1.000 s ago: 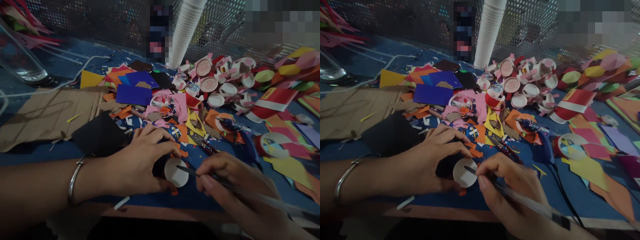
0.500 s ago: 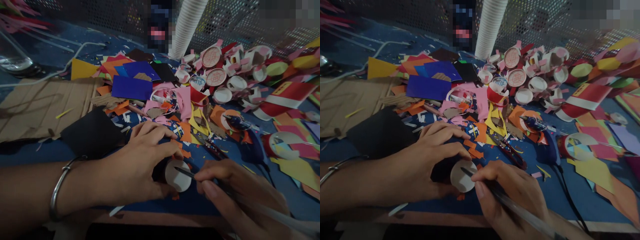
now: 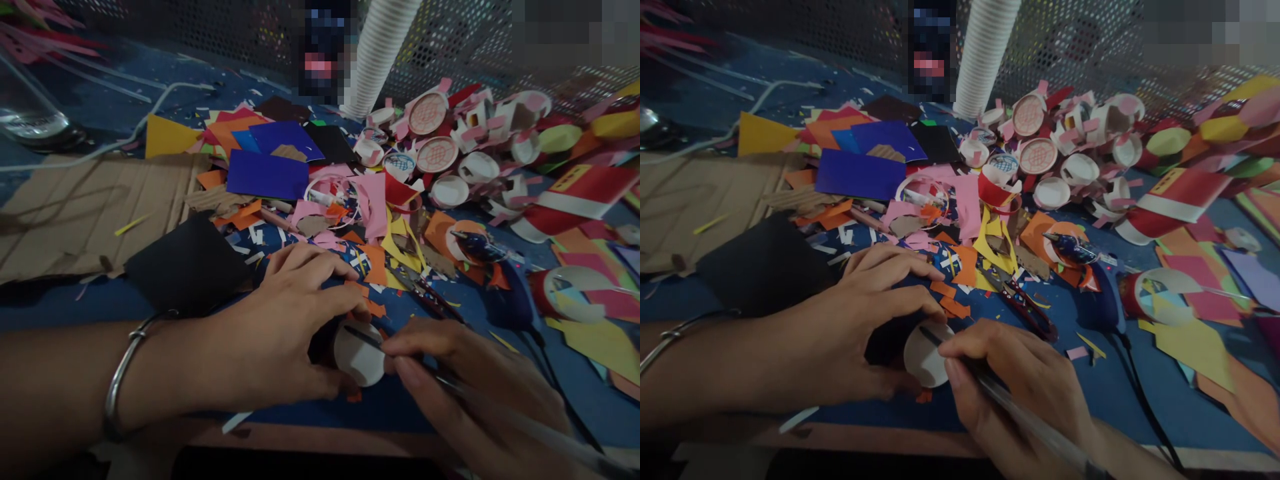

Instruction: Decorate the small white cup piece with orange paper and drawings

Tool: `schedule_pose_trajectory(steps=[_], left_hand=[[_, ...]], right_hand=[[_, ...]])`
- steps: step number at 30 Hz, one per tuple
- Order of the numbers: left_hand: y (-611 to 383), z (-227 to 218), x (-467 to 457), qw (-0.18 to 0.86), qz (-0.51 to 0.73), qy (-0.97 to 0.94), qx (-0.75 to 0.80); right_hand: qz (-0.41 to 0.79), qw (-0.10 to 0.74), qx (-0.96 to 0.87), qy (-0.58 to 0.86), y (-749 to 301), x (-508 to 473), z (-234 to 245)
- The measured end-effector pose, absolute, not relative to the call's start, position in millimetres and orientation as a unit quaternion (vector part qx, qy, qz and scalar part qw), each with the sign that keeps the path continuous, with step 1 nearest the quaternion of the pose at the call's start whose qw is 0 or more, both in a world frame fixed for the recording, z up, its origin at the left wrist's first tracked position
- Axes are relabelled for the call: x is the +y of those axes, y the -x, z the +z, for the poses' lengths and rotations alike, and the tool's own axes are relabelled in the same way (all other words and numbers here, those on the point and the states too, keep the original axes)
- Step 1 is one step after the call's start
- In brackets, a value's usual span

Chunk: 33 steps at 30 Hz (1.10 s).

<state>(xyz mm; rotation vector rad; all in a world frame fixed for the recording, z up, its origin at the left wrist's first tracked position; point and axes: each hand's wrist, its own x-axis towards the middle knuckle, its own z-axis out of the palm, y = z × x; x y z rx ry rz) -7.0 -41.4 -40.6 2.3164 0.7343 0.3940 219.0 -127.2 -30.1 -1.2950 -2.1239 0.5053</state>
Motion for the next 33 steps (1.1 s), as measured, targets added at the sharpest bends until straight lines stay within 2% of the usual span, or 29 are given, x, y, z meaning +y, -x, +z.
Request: schedule_pose_trajectory(steps=[33], left_hand=[[6.0, -37.1, -38.5, 0.345, 0.143, -0.882, 0.289]], right_hand=[[0.208, 0.292, -0.815, 0.455, -220.0, -125.9, -22.9]])
